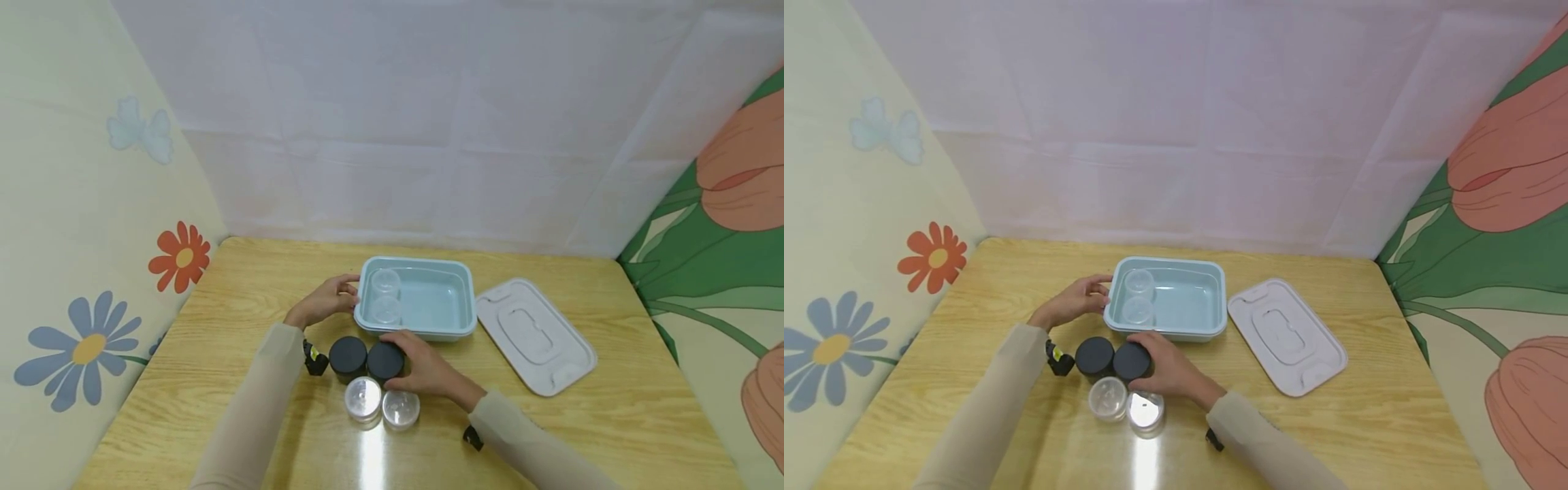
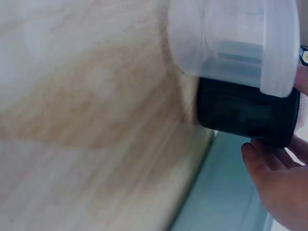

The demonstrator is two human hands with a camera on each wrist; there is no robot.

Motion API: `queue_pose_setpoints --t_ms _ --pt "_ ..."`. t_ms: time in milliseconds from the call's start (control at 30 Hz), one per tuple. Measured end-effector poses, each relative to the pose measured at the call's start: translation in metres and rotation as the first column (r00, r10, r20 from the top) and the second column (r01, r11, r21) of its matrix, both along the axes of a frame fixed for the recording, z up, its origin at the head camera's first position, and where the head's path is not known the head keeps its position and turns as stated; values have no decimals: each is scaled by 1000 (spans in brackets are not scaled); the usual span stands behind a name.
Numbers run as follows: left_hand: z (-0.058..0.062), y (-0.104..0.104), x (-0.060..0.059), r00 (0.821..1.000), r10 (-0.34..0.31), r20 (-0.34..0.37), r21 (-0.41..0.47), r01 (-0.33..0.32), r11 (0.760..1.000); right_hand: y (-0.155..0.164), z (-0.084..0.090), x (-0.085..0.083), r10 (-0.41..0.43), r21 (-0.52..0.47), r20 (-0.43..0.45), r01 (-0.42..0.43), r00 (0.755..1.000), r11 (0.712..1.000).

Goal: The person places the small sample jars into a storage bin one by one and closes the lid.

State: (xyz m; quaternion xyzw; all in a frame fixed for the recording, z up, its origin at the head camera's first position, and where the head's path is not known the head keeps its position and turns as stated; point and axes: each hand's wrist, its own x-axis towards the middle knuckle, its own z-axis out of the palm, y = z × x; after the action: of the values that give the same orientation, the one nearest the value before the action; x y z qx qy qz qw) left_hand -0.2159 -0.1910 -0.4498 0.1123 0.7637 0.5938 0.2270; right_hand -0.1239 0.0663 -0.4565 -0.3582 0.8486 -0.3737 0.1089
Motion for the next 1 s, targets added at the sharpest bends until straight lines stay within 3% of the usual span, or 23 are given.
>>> queue_pose_setpoints --t_ms 367,733,1000 --pt "-2 -1 -1 1000 -13 3 12 13 1000 -1 -6 0 -27 -30 9 27 1000 999" --pt "1 -1 0 1000 -18 18 4 18 1000 4 5 -4 -2 -48 -35 1 999 999" --pt "4 -1 -2 999 -31 38 20 30 999 8 13 -5 6 -60 -12 -6 1000 998"
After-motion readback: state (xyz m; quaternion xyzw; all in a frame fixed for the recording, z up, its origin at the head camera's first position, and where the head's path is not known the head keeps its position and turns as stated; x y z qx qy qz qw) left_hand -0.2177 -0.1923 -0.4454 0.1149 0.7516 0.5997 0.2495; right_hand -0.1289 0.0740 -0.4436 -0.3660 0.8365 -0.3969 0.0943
